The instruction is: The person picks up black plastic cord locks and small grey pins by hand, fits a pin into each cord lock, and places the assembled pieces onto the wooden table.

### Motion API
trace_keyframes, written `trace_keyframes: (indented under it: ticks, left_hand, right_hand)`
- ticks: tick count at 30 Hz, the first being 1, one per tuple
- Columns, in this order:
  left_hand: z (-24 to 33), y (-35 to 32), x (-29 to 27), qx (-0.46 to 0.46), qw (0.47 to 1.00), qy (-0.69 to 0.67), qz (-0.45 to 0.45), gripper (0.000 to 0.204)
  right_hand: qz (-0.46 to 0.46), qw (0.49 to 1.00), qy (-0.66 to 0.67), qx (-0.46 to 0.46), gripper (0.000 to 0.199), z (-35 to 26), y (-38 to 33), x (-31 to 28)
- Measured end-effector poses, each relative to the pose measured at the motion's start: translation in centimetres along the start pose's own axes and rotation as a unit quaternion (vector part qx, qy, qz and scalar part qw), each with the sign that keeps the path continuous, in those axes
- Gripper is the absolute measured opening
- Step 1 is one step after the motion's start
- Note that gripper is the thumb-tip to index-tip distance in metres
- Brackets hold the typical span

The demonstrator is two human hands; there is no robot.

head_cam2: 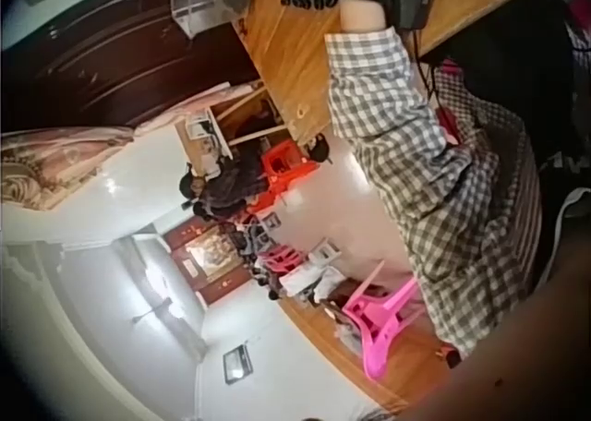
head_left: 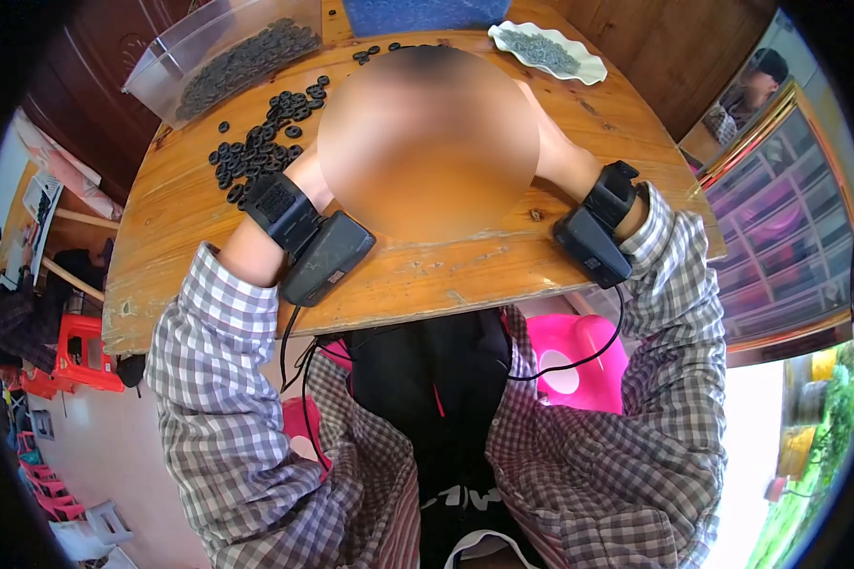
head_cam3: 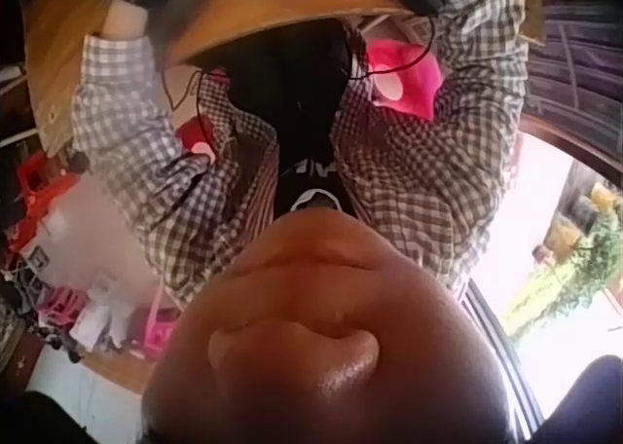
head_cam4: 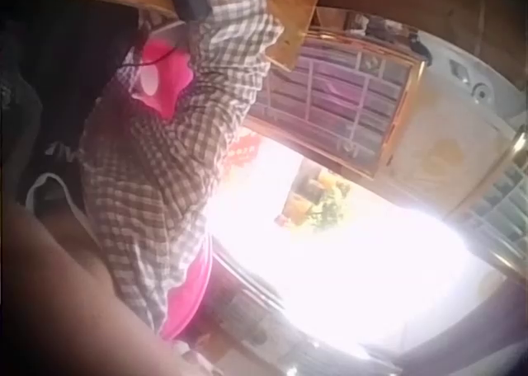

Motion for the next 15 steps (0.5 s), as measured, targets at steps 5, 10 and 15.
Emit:
trace_keyframes:
  ticks: [5, 10, 15]
  left_hand:
    - [0.40, -0.63, 0.75, 0.005, 1.000, -0.002, -0.008, 0.044]
    - [0.30, -0.51, 0.86, 0.010, 1.000, -0.002, 0.008, 0.037]
    - [0.73, -0.35, 0.18, 0.009, 0.999, 0.031, 0.011, 0.038]
  right_hand:
    - [-0.012, 0.998, -0.030, -0.045, 0.023, -1.02, 0.20, -0.28]
    - [-0.047, 0.998, -0.037, -0.037, 0.022, -0.80, 0.20, 0.03]
    - [-0.066, 0.995, -0.069, -0.024, 0.031, -0.48, 0.53, -0.34]
Point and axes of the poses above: each hand's wrist, its own y-axis towards the middle knuckle, its own x-axis out of the palm, z = x × y, the point moved 7 cm from there along y, towards the middle knuckle, and after that the axes turned 13 degrees about -x, right-handed, at the moved point
